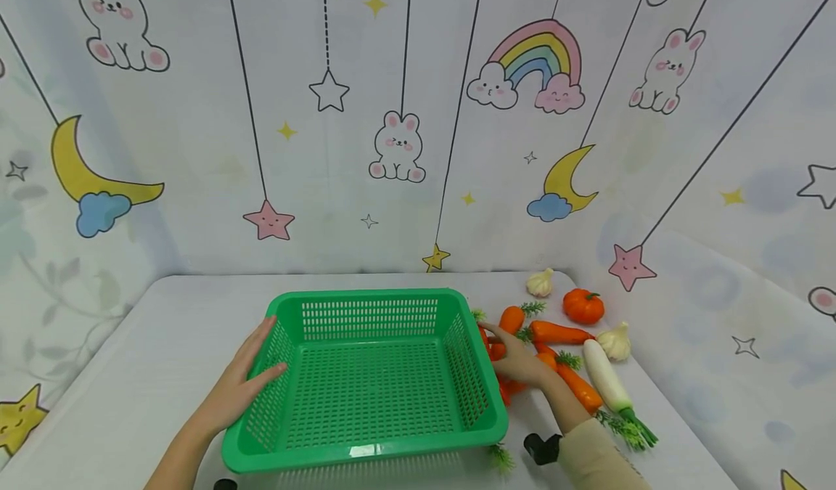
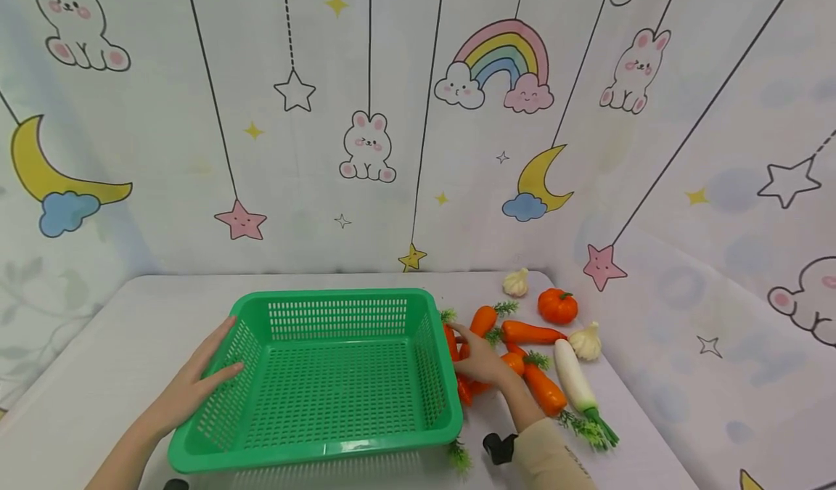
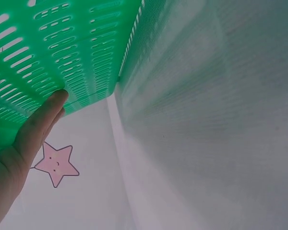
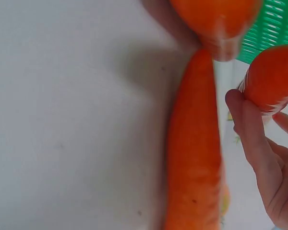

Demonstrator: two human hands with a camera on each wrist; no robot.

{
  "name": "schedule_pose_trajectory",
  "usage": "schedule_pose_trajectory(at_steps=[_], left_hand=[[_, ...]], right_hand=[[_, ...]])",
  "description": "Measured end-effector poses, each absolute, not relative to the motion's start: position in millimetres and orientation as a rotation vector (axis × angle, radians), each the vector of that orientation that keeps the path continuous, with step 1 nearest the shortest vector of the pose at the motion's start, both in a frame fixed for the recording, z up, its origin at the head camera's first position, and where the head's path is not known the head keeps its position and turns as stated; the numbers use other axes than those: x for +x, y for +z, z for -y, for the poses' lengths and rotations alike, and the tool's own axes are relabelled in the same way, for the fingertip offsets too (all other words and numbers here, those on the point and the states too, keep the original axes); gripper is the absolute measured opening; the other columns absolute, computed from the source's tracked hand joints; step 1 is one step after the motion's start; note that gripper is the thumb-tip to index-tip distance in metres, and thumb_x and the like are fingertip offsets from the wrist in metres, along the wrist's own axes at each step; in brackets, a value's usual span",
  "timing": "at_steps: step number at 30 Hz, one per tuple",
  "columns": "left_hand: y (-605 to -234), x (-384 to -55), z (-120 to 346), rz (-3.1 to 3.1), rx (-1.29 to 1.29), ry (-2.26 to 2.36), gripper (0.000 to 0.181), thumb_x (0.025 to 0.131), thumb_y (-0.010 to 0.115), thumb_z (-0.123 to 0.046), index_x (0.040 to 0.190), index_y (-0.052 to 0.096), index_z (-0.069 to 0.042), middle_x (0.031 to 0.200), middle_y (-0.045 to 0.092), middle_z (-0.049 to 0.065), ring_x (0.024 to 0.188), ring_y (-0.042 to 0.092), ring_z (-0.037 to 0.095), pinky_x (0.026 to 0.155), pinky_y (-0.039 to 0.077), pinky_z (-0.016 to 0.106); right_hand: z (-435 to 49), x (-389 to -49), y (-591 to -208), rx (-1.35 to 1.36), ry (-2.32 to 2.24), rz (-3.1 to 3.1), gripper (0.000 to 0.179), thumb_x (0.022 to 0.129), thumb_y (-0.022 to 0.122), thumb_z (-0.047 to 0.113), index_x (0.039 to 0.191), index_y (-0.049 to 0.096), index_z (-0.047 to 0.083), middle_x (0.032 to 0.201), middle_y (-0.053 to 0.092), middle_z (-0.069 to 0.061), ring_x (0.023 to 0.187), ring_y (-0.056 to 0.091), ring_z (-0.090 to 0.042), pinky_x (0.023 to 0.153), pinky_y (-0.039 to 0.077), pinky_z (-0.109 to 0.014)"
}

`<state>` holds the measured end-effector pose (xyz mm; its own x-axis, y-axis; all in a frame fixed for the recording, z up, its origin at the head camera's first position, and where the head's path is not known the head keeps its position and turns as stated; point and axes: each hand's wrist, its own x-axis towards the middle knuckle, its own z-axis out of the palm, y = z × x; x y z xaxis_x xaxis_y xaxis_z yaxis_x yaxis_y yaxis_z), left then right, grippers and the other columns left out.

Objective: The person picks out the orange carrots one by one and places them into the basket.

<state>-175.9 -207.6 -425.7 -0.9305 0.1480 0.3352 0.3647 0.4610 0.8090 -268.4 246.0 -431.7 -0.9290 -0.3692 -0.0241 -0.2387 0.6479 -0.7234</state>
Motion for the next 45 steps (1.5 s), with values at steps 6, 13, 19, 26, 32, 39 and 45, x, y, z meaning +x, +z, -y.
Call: schedule_pose_trajectory(at_steps=[6,13,19,26,32,39,45], left_hand=[[-427.9,-176.3,209.2,2.49,-0.44,-1.462,0.071,0.09,0.056,-0.016,0.147,0.015,-0.012,0.149,0.01,0.021,0.133,0.007,0.045,0.088,0.013,0.076],[-427.6,-175.0,209.4,2.483,-0.426,-1.49,0.072,0.089,0.057,-0.014,0.147,0.016,-0.012,0.149,0.011,0.021,0.133,0.009,0.046,0.087,0.015,0.076],[-427.7,-175.9,209.9,2.487,-0.419,-1.497,0.072,0.089,0.057,-0.013,0.147,0.015,-0.013,0.149,0.01,0.021,0.133,0.009,0.046,0.087,0.015,0.076],[-426.4,-174.9,209.1,2.483,-0.424,-1.496,0.071,0.09,0.056,-0.014,0.147,0.015,-0.012,0.149,0.011,0.022,0.132,0.009,0.047,0.088,0.015,0.075],[-427.1,-175.3,209.4,2.483,-0.421,-1.497,0.071,0.09,0.056,-0.014,0.147,0.016,-0.011,0.149,0.011,0.022,0.132,0.009,0.046,0.088,0.015,0.075],[-427.1,-175.1,209.2,2.485,-0.42,-1.503,0.07,0.09,0.056,-0.015,0.147,0.016,-0.011,0.149,0.011,0.021,0.133,0.008,0.046,0.088,0.014,0.075],[-427.6,-175.1,208.1,2.48,-0.43,-1.499,0.069,0.09,0.056,-0.015,0.147,0.018,-0.011,0.149,0.012,0.022,0.133,0.008,0.046,0.088,0.014,0.075]], right_hand=[[-251.1,-266.2,-414.0,-0.519,-1.152,-2.709,0.077,0.081,0.071,0.025,0.143,0.028,0.008,0.131,0.041,-0.029,0.075,0.058,-0.025,0.063,0.049,-0.034],[-252.0,-265.0,-395.3,-0.467,-1.188,-2.694,0.079,0.08,0.071,0.021,0.144,0.026,0.013,0.133,0.038,-0.028,0.053,0.05,-0.018,0.055,0.049,-0.031],[-251.3,-263.1,-380.0,-0.442,-1.212,-2.689,0.081,0.079,0.073,0.024,0.144,0.025,0.016,0.136,0.032,-0.029,0.06,0.055,-0.021,0.055,0.051,-0.034],[-247.8,-261.3,-364.1,-0.477,-1.209,-2.69,0.081,0.08,0.072,0.022,0.145,0.024,0.018,0.138,0.032,-0.028,0.068,0.057,-0.023,0.06,0.052,-0.033],[-237.2,-258.7,-352.4,-0.522,-1.159,-2.725,0.081,0.079,0.072,0.03,0.144,0.025,0.019,0.137,0.037,-0.023,0.081,0.06,-0.021,0.072,0.051,-0.036],[-217.7,-259.4,-338.8,-0.545,-1.176,-2.663,0.081,0.08,0.072,0.028,0.145,0.024,0.021,0.138,0.035,-0.023,0.065,0.057,-0.022,0.06,0.052,-0.039],[-195.3,-262.2,-330.4,-0.609,-1.21,-2.563,0.083,0.081,0.071,0.02,0.146,0.019,0.018,0.14,0.031,-0.025,0.068,0.062,-0.022,0.059,0.054,-0.039]])
